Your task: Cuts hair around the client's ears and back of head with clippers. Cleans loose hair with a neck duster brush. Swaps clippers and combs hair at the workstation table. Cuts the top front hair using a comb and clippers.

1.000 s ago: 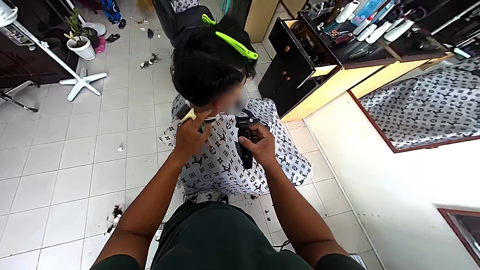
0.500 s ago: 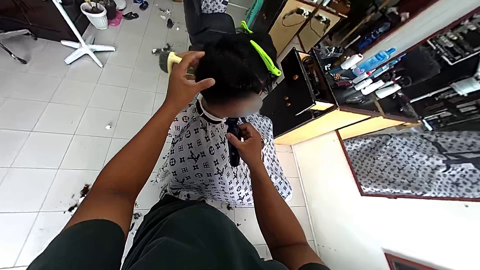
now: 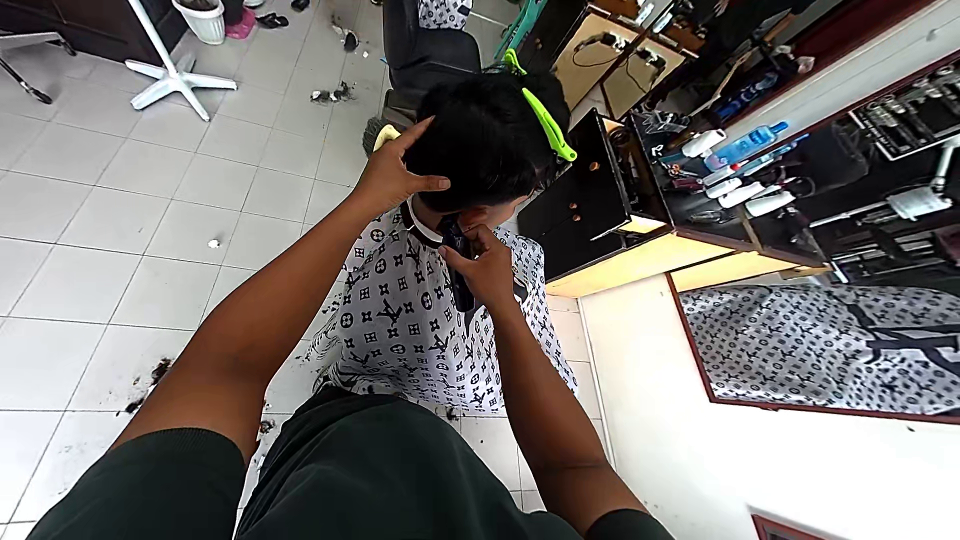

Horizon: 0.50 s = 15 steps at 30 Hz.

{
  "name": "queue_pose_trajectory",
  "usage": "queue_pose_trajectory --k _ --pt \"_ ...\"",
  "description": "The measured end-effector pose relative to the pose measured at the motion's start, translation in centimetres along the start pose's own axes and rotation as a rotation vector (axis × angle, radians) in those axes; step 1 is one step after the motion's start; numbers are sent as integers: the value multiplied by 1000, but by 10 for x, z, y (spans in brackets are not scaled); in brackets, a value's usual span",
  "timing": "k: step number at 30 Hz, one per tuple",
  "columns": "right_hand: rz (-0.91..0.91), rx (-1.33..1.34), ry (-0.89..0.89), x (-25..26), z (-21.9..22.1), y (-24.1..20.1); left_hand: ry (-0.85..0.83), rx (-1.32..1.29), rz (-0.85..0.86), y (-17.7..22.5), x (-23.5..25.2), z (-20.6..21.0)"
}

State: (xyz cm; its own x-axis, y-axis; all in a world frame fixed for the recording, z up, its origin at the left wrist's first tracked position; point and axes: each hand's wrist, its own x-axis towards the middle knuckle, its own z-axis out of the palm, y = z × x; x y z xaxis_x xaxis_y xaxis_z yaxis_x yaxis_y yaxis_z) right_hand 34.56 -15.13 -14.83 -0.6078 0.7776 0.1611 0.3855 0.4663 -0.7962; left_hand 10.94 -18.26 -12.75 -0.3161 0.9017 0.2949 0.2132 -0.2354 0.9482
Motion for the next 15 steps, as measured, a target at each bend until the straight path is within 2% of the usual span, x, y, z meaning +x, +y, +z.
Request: queue_pose_trajectory --k 15 --pt "1 18 34 7 5 3 -1 22 -18 -1 -2 -1"
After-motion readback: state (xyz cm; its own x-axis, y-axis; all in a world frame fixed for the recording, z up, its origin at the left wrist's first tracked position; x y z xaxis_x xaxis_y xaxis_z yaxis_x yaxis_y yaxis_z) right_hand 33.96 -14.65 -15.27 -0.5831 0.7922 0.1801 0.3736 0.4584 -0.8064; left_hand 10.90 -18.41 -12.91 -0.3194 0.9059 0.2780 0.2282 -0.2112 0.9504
